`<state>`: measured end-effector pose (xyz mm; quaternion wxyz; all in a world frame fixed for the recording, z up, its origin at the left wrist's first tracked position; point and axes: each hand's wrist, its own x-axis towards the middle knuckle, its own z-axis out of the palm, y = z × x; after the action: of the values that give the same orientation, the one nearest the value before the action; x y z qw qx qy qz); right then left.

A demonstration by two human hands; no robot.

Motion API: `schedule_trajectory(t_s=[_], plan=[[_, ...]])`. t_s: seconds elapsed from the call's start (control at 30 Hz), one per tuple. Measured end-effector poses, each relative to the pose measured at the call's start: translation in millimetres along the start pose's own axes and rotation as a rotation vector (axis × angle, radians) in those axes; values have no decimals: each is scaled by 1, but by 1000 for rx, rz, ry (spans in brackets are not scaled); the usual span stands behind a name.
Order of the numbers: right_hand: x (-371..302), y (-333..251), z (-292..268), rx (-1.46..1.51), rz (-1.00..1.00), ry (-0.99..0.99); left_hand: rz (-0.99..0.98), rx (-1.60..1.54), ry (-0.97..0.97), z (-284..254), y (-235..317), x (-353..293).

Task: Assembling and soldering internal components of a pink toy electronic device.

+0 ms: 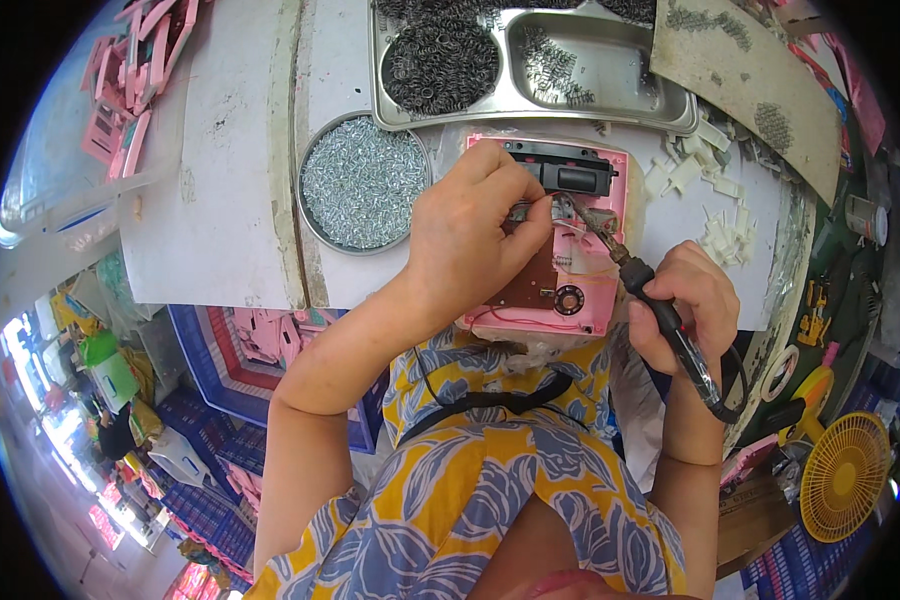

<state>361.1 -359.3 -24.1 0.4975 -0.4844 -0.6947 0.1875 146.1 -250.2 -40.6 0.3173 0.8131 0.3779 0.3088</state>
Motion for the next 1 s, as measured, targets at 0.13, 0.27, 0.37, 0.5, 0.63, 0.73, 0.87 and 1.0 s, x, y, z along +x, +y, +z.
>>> schedule_trajectory(t_s=[0.13,0.27,0.37,0.5,0.63,0.73,0.87,1.0], plan=[[0,1,-1,7,-16,-14,10,3,7,1,-1,-1],[1,2,-1,-3,-41,-37,14,10,12,1,-1,0],[2,3,-1,-12,-53,-43,-1,5,6,1,1,0],[1,3,-2,-21,-53,-39,19,18,19,3,-2,0],[2,1,-7,-14,-28,-25,27,41,27,3,0,0],[3,3,-8,-27,-21,-33,20,45,28,3,1,-1],[7,3,-8,-48,-10,-67,23,47,31,4,1,0],[9,4,-8,-52,1,-92,24,44,43,5,0,-1]])
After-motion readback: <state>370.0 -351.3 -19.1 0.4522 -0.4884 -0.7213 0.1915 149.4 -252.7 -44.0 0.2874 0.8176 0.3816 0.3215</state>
